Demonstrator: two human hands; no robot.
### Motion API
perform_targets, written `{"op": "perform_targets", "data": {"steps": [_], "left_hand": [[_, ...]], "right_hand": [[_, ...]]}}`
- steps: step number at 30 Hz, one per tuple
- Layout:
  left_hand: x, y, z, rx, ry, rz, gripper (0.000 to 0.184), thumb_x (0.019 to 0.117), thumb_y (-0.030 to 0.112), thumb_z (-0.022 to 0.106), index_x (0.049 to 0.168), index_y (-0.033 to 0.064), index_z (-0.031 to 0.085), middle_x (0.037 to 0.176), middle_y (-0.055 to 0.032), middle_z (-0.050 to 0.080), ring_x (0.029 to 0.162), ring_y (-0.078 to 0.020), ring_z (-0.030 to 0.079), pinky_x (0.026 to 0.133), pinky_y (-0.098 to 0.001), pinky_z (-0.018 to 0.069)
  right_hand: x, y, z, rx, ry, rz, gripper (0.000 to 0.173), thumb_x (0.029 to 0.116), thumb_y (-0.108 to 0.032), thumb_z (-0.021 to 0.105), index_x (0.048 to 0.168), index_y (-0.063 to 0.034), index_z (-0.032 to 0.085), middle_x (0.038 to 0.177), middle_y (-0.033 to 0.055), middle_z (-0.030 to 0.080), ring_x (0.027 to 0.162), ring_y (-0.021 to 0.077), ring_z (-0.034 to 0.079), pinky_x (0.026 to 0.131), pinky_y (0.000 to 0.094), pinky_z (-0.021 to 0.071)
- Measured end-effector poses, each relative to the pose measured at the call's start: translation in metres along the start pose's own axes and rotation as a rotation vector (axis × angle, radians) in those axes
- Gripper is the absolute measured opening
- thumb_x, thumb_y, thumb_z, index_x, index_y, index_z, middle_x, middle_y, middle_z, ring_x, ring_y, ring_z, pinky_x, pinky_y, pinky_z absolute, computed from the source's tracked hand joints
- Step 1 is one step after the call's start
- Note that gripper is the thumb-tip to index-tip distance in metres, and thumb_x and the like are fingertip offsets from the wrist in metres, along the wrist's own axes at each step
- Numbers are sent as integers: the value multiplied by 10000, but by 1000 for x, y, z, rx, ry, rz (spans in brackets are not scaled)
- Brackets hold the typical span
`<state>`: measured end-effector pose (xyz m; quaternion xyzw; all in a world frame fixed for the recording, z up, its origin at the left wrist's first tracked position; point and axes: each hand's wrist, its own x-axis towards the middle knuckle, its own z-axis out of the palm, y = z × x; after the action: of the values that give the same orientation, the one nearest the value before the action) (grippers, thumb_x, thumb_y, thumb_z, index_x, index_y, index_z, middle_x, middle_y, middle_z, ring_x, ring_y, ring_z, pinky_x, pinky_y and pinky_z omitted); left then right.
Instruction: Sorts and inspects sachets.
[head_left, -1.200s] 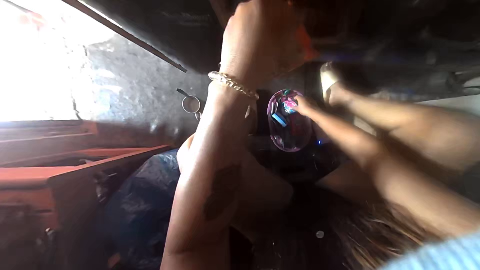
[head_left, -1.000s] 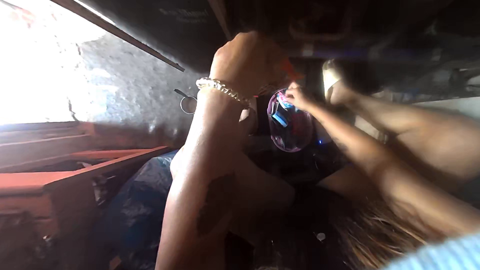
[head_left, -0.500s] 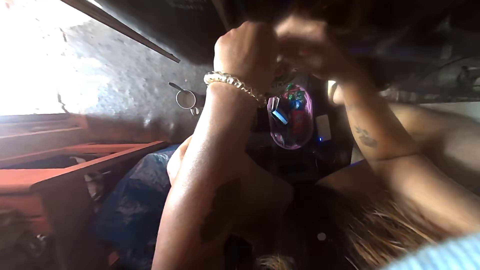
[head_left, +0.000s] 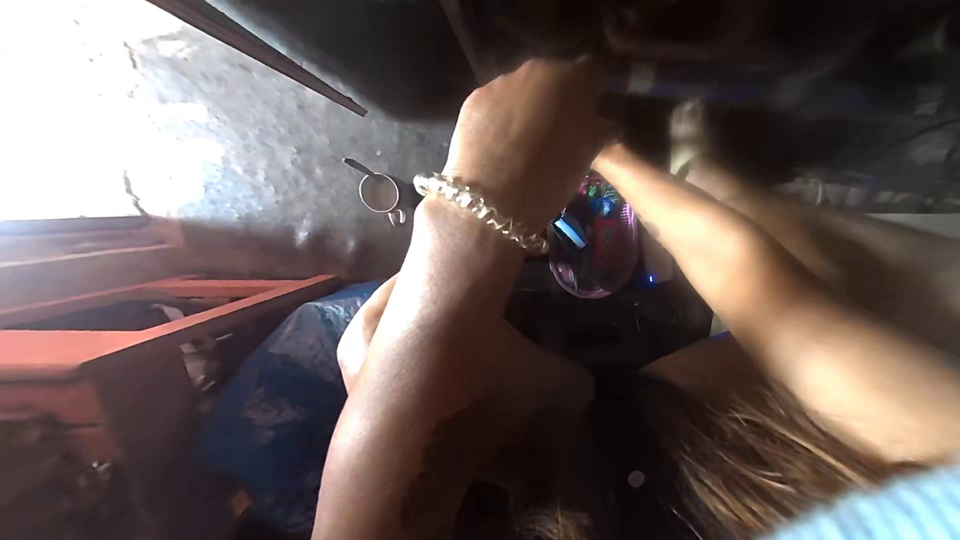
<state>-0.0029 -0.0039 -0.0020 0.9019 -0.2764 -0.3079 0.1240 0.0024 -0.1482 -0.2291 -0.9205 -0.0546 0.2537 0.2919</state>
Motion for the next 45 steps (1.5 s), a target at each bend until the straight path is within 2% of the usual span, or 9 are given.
{"op": "perform_targets", "data": {"steps": [7, 12, 20, 25, 28, 31, 36, 42, 45], "left_hand": [[-5, -8, -1, 18, -33, 34, 401, 1062, 412, 527, 1317, 117, 620, 1172, -151, 680, 1064, -370, 669, 847, -624, 509], [-5, -3, 1, 28, -54, 70, 374, 1061, 398, 536, 1283, 112, 628, 1122, -148, 684, 1010, -359, 680, 811, -605, 521], [-3, 2, 5, 12, -56, 115, 407, 1061, 397, 542, 1325, 94, 608, 1153, -160, 676, 1059, -362, 667, 870, -605, 511], [12, -16, 14, 3, -57, 209, 419, 1053, 420, 545, 1346, 129, 616, 1170, -130, 690, 1036, -313, 688, 889, -578, 533], [32, -49, 30, 56, 73, 377, 475, 1036, 520, 487, 1337, 178, 623, 1119, -58, 720, 964, -200, 719, 846, -485, 585], [4, -13, 7, -71, -23, 189, 391, 1075, 334, 528, 1363, 82, 606, 1222, -178, 677, 1133, -348, 661, 995, -599, 482], [3, -10, 14, -64, -7, 143, 445, 1017, 301, 641, 1385, 55, 597, 1276, -208, 658, 1188, -388, 634, 1032, -612, 462], [-9, 32, 62, -136, 281, 271, 1298, 627, 586, 918, 1648, 206, 213, 1676, -210, 192, 1472, -443, 336, 1063, -654, 427], [-14, 54, 77, -266, 442, 265, 1083, 803, 358, 852, 1654, 250, 190, 1674, -140, 246, 1438, -371, 412, 1056, -555, 472]], "right_hand": [[-28, 14, 21, 321, 50, 98, 360, 1002, 10, 556, 1355, 35, 620, 1381, 249, 606, 1296, 355, 584, 1129, 444, 416], [-37, 49, 52, 52, -159, 263, 660, 995, -123, 660, 1565, 16, 357, 1626, 217, 343, 1525, 365, 298, 1243, 485, 239], [-47, 107, 125, -116, 204, -26, 260, 912, -44, 693, 1158, 41, 682, 1328, 274, 601, 1317, 437, 530, 1112, 553, 418], [-59, 109, 111, -62, -16, 115, 315, 931, -42, 690, 1241, -30, 635, 1224, 243, 660, 1093, 439, 665, 893, 633, 524], [-57, 116, 86, -42, -61, 25, 227, 899, 10, 701, 1127, 19, 699, 1150, 234, 695, 1120, 419, 659, 965, 619, 505], [-60, 98, 23, 68, -73, -19, 252, 860, -7, 767, 1088, 79, 699, 1116, 271, 689, 1110, 430, 647, 1020, 604, 459], [-95, 36, -96, 322, -120, -22, 211, 857, -18, 790, 1016, 60, 676, 898, 142, 671, 756, 173, 642, 741, 350, 558], [-167, -40, -168, 685, 175, 45, 135, 917, 33, 665, 1041, 2, 620, 827, 50, 643, 640, 76, 589, 568, 224, 500], [-197, -68, -174, 834, 298, 44, 46, 989, -8, 576, 1018, -27, 606, 803, 22, 642, 673, 65, 626, 640, 228, 557]]}}
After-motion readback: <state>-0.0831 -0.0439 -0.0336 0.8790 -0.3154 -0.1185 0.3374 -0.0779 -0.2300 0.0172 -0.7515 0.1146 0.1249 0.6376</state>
